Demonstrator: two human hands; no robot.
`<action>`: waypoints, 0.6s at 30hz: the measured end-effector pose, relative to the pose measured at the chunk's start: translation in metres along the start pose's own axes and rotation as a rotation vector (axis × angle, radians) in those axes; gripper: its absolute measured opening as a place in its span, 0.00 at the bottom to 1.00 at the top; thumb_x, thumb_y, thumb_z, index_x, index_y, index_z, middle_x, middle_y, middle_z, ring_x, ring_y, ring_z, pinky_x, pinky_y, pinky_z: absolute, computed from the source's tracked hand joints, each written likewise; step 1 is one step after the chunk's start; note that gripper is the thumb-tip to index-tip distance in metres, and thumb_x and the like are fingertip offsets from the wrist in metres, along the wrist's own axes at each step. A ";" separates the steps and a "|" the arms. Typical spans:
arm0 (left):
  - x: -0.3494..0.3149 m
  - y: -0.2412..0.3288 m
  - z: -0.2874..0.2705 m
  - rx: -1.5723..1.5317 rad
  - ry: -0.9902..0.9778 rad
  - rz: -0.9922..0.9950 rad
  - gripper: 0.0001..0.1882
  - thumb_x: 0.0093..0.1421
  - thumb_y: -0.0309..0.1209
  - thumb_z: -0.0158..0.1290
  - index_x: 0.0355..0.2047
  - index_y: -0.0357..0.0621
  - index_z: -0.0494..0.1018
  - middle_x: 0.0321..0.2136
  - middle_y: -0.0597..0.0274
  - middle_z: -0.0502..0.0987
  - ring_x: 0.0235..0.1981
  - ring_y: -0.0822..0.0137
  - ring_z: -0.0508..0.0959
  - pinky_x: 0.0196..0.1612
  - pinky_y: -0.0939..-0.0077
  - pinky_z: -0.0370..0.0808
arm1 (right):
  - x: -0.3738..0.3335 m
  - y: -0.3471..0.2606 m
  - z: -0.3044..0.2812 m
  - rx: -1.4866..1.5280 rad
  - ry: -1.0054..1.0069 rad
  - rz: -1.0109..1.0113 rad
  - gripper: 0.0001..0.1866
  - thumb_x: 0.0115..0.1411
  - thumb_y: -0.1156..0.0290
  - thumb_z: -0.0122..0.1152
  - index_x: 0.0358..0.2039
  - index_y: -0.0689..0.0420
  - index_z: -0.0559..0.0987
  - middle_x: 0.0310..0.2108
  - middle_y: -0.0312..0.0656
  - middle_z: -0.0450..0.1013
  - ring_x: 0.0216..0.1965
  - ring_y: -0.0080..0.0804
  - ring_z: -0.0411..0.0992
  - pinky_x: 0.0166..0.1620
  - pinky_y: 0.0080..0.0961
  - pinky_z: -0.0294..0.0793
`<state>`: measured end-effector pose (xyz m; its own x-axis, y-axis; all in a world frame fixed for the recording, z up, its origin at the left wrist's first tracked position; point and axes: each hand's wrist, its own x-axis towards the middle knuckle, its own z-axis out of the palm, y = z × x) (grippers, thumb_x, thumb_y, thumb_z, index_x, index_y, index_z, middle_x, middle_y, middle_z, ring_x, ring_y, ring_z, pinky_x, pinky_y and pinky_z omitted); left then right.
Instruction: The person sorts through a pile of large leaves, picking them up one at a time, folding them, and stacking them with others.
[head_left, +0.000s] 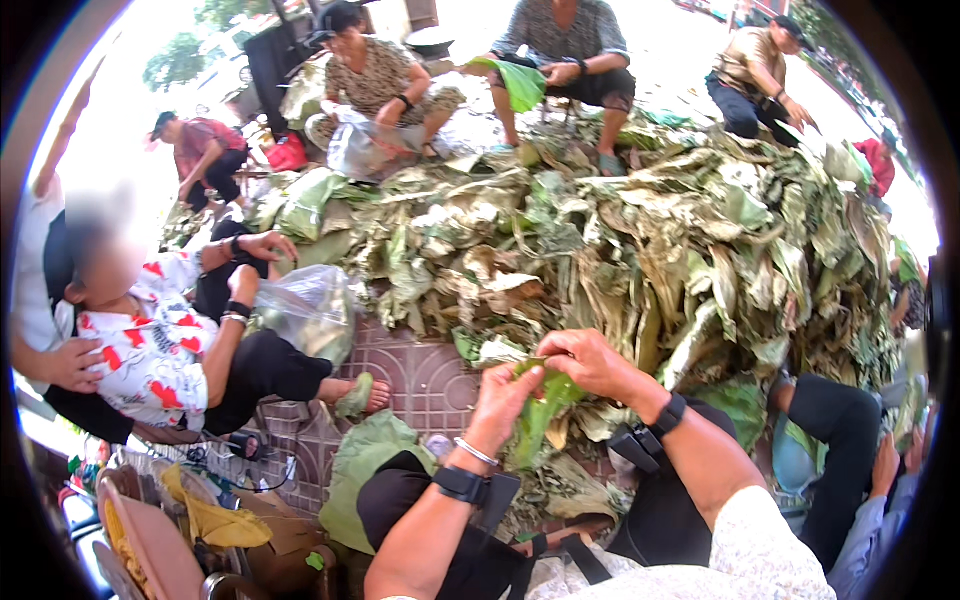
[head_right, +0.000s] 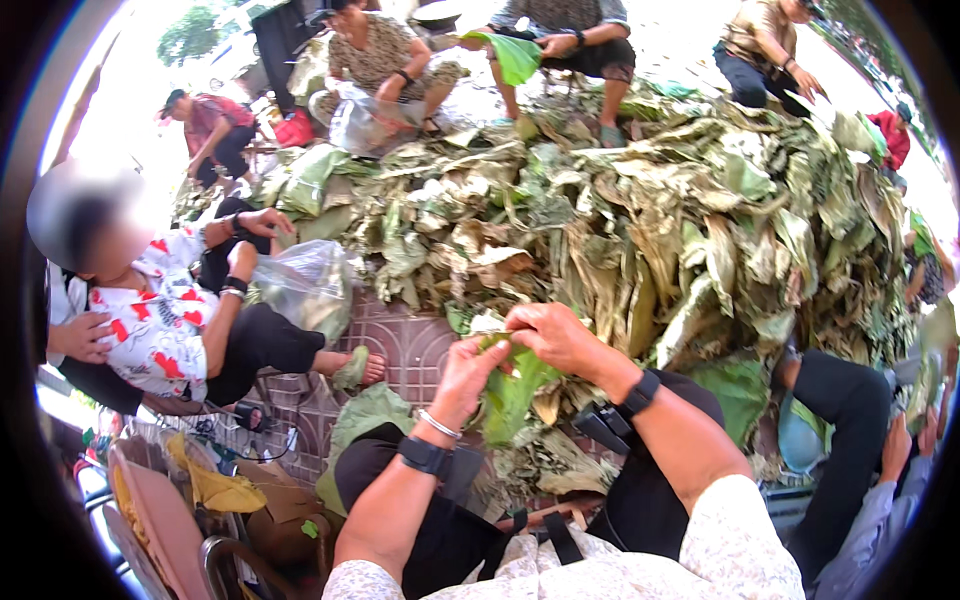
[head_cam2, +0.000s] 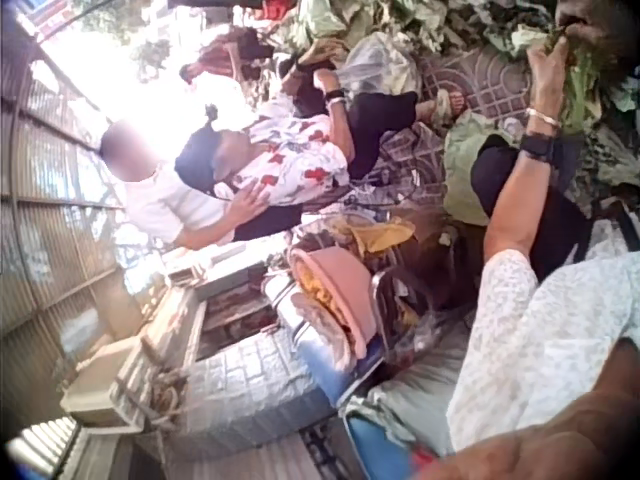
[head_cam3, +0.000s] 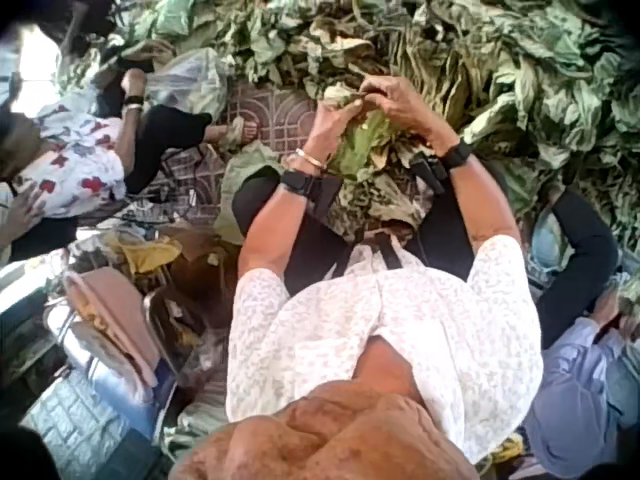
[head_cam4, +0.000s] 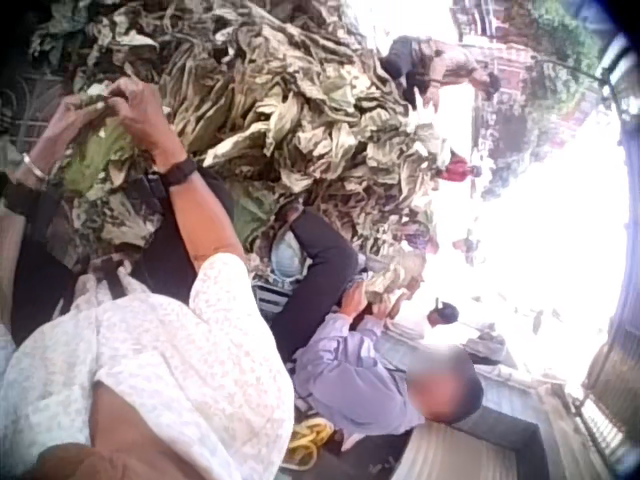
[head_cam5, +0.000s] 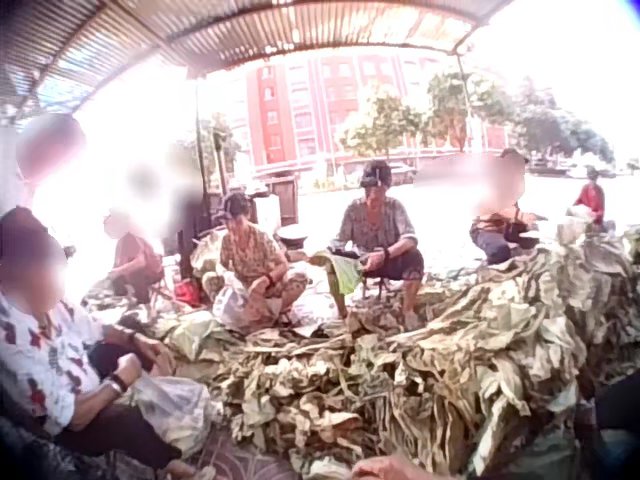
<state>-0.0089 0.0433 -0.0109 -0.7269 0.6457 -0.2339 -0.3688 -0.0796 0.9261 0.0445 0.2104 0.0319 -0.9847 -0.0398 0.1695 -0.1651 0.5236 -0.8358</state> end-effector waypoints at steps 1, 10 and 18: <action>-0.002 0.000 0.001 0.002 0.007 -0.020 0.07 0.57 0.30 0.54 0.25 0.40 0.76 0.17 0.72 0.73 0.18 0.81 0.68 0.21 0.86 0.64 | -0.001 0.003 0.004 -0.055 0.026 -0.028 0.07 0.52 0.75 0.56 0.32 0.63 0.73 0.27 0.48 0.72 0.29 0.42 0.72 0.33 0.30 0.69; -0.003 -0.004 -0.004 0.263 -0.010 0.058 0.10 0.59 0.32 0.53 0.24 0.40 0.75 0.17 0.74 0.72 0.18 0.84 0.64 0.19 0.87 0.59 | 0.001 -0.008 0.015 -0.022 0.086 0.054 0.05 0.53 0.74 0.56 0.28 0.64 0.75 0.24 0.44 0.71 0.27 0.35 0.70 0.31 0.27 0.67; -0.001 -0.010 -0.008 0.317 -0.044 0.061 0.11 0.59 0.34 0.52 0.26 0.39 0.75 0.17 0.73 0.72 0.19 0.84 0.66 0.21 0.86 0.63 | 0.002 -0.012 0.009 0.199 -0.004 0.187 0.06 0.53 0.73 0.59 0.29 0.63 0.77 0.21 0.38 0.72 0.24 0.22 0.68 0.30 0.20 0.67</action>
<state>-0.0091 0.0377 -0.0221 -0.7139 0.6797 -0.1686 -0.1217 0.1167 0.9857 0.0438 0.1966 0.0375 -0.9993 0.0386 0.0010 0.0124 0.3443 -0.9388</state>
